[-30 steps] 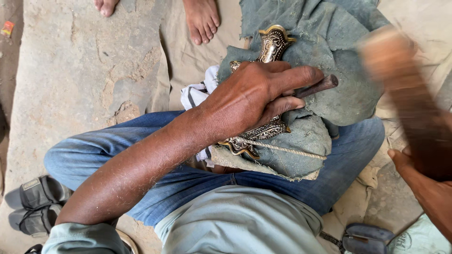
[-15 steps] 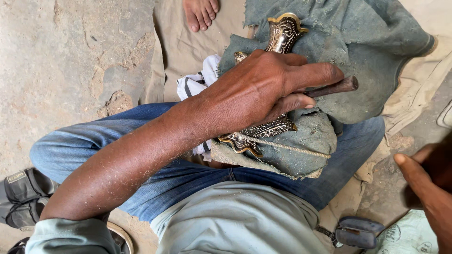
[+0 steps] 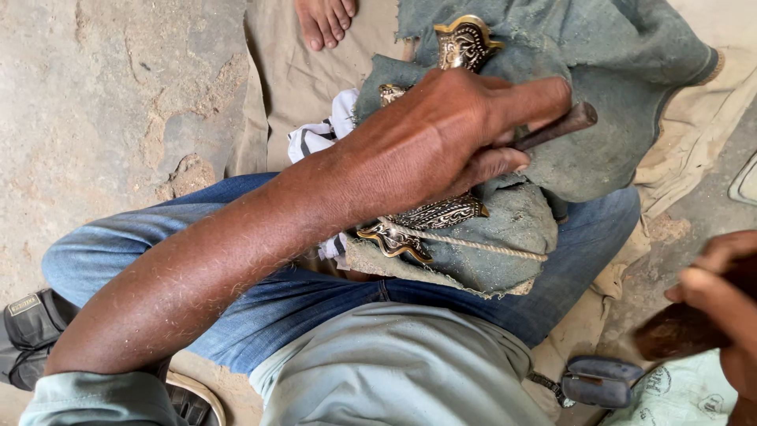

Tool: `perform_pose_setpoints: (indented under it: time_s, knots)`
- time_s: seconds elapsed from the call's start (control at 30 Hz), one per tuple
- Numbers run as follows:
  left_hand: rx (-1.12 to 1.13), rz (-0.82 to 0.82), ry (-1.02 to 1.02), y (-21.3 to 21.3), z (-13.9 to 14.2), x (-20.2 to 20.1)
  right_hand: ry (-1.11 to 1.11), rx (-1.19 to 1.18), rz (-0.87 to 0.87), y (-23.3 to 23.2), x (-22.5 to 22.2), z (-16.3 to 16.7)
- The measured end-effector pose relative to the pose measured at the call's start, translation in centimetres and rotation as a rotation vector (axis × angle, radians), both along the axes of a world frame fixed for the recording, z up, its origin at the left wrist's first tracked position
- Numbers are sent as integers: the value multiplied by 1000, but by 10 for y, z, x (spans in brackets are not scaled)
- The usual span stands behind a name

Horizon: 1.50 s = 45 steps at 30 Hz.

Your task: The person sits on the ground and uses a wooden mallet to repeatedly strike a metal chisel held against a decorative metal object. The object is placed on a cloth on the person's lap. The person adjusts the chisel position occasionally while continuing to hammer.

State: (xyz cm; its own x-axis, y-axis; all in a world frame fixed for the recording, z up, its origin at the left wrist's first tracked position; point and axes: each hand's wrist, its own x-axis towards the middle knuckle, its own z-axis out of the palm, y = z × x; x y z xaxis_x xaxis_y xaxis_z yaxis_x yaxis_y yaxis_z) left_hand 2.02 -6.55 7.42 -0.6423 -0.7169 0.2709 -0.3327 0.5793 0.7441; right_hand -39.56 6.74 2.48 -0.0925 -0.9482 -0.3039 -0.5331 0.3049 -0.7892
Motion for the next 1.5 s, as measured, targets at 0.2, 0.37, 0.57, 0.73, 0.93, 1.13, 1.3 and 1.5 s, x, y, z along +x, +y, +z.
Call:
perform_pose_setpoints:
  time_s: [0.2, 0.37, 0.57, 0.73, 0.93, 1.13, 1.3, 1.5]
  knots:
    - [-70, 20, 33, 6, -5, 0, 412, 89, 34, 13, 3, 0]
    - [-101, -33, -10, 8, -8, 4, 242, -88, 33, 21, -1, -4]
    - [-106, 107, 242, 7, -7, 11, -481, -118, -168, 11, 9, 0]
    - [-52, 76, 126, 0, -5, 6, -688, -67, -329, -8, 51, 10]
    - [-123, 64, 61, -1, -4, 0, -539, -44, -90, -6, 53, 20]
    - [-110, 67, -25, 0, 7, -1, 37, 85, 38, 0, 23, 7]
    - [72, 44, 45, 14, 11, -1, 137, 43, -73, 21, 38, -3]
    - [147, 554, 398, 58, -42, 95, -534, -192, -441, 33, 62, -30]
